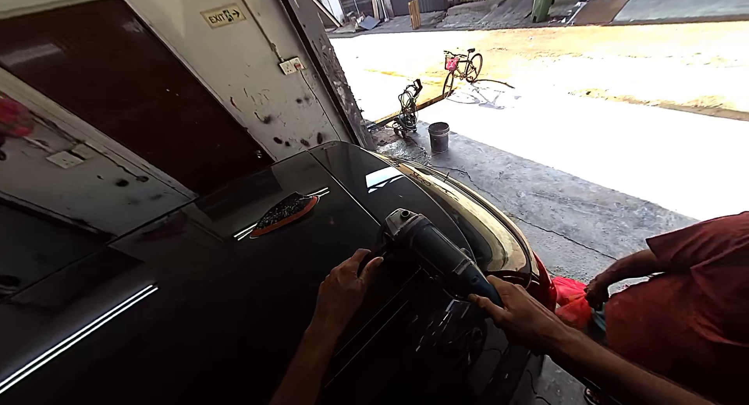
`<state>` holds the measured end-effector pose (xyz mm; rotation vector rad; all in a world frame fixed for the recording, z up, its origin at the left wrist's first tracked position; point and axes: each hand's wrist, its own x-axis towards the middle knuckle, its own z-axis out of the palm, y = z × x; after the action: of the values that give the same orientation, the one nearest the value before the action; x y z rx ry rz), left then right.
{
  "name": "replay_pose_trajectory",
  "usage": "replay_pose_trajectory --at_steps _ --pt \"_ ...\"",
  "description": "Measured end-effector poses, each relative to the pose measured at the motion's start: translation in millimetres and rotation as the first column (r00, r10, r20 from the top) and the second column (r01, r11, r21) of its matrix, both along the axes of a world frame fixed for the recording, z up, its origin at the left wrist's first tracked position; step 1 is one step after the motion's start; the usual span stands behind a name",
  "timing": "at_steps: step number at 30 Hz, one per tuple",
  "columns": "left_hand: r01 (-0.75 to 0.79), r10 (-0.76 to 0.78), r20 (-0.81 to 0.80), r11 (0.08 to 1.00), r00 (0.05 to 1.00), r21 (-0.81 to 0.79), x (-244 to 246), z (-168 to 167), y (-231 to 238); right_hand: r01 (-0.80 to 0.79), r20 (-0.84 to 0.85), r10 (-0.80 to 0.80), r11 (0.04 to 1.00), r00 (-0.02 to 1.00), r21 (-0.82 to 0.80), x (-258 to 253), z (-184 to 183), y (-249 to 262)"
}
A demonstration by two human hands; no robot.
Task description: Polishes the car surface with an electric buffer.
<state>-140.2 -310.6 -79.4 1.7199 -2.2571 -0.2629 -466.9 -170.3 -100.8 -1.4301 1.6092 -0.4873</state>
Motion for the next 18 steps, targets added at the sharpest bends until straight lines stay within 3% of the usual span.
replay_pose_trajectory --at_steps 6,12,18 --pt "0.019 -0.021 0.036 0.997 0.999 0.070 -38.9 8.0 -24.0 0.090 0.024 -0.090 0.996 0.996 -0.011 -20.2 -16.1 -3.5" --pt "0.154 -0.158 0.022 0.982 0.987 0.109 -84.8 2.8 -70.4 0.219 0.129 -0.221 0.975 0.967 0.030 -44.6 -17.1 -11.7" --pt "0.109 -0.110 -0.003 0.987 0.994 0.121 -56.5 2.0 -82.7 0.172 0.087 -0.174 0.985 0.981 0.023 -24.5 -9.9 -39.1"
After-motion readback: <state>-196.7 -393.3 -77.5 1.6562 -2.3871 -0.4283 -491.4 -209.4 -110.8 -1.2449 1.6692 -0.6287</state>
